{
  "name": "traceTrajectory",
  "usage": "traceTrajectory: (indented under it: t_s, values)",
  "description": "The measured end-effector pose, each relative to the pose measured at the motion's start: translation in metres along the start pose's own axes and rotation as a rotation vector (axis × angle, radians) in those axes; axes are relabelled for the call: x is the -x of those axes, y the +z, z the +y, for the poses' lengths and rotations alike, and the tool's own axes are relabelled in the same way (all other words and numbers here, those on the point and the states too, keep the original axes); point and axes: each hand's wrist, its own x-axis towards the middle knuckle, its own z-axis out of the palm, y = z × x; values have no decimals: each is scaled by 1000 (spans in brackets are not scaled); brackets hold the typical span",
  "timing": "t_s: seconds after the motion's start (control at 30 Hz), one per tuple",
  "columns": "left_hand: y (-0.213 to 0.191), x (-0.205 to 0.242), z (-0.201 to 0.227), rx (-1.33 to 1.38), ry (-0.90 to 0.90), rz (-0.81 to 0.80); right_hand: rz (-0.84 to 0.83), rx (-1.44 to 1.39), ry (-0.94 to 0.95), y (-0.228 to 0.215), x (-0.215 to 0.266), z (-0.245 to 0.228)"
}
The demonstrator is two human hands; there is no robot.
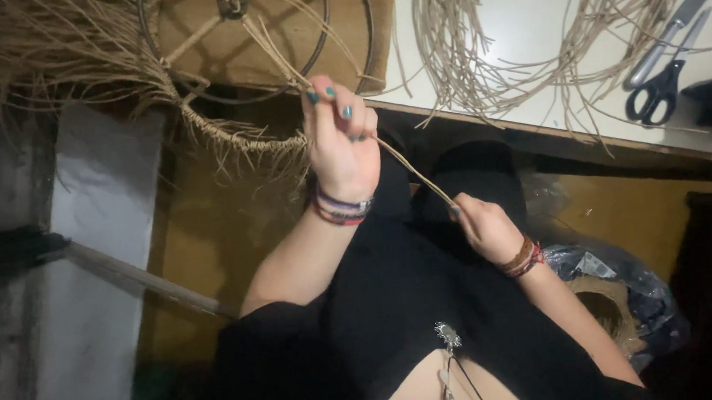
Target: The person is weaving thin wooden strips onto a circular frame to create a decorative object, likely a lampshade.
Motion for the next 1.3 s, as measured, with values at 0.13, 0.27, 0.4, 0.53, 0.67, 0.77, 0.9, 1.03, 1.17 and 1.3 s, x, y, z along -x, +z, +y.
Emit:
traceTrajectory:
  t_s: [0.13, 0.27, 0.4, 0.53, 0.67, 0.77, 0.9, 1.03, 1.17, 1.3]
  values:
    - [-58, 23, 22, 154, -153, -306, 4, -91, -5, -3, 1, 12]
    - [-113, 50, 34, -506, -210, -305, 91, -177, -387, -31, -32, -18]
    - [-151, 54, 20, -1521, 3, -386, 199, -105, -548, -34, -88, -46]
    - [-199, 46, -15, -1765, 212, -306, 278, -84, -601, -13, -153, -122]
    - [-215, 38, -33, -2034, 452, -225, 426, 199, -539, 19, -195, -140]
    - [-209, 37, -35, -1981, 435, -200, 505, 502, -565, 23, -203, -155]
    - [-219, 44, -42, -1920, 331, -142, 382, 739, -607, 26, -206, -164]
    - [-225, 51, -44, -1876, 263, -110, 198, 567, -509, 18, -203, -171]
    - [-196, 75, -10, -1707, 53, -76, 105, -171, -149, 9, -161, -167]
    - [-160, 108, 32, -1824, -43, -374, -79, -620, 138, 41, -131, -137]
